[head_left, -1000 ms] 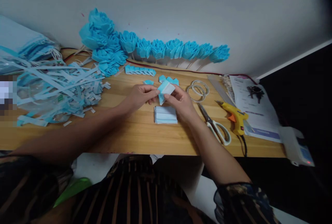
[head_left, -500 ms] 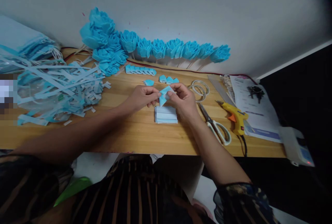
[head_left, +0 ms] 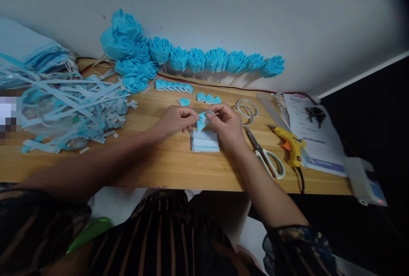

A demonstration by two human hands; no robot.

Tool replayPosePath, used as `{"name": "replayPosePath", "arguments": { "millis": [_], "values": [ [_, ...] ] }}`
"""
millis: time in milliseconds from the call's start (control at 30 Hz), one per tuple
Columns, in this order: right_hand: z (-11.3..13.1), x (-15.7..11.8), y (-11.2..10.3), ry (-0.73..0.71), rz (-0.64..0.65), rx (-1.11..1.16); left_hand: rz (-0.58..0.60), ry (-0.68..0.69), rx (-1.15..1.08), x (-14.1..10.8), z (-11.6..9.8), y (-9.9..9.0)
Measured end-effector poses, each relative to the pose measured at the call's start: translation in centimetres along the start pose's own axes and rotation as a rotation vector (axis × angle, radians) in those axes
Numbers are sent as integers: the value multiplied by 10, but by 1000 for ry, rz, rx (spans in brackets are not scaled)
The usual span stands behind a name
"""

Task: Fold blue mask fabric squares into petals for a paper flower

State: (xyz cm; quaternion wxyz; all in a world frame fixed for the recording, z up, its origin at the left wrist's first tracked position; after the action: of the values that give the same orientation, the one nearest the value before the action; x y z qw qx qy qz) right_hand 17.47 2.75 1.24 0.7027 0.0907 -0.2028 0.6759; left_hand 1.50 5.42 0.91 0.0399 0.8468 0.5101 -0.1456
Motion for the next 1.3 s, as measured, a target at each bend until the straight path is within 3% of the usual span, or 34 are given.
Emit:
{"name": "replayPosePath", "arguments": {
  "millis": [200, 367, 533, 767, 967, 1300],
  "values": [
    [24, 2, 4, -219, 95, -165, -26, -69, -54, 0, 1, -2],
    [27, 4, 8, -249, 165, -247, -25, -74, -115, 0, 2, -4],
    [23, 2, 7, -206, 173, -207, -24, -77, -101, 2, 3, -5],
    [3, -1, 7, 65, 119, 163, -21, -36, -76, 1, 1, -6],
    [-10, -4, 13, 214, 107, 226, 9, 5, -57, 0, 1, -2],
    [-4, -3, 7, 109, 80, 7, 23, 35, -6, -1, -3, -1]
  ]
}}
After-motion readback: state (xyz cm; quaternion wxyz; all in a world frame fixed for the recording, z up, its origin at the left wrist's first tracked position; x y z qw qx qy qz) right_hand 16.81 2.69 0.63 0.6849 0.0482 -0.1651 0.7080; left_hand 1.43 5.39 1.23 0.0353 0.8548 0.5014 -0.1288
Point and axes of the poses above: each hand's wrist, its own x-axis towards the middle knuckle, its own y-axis out of the palm, z = x × y, the point moved 7 cm from there along x, towards the middle knuckle, and after that the axes turned 10 degrees about -y, right-handed, at the moved point
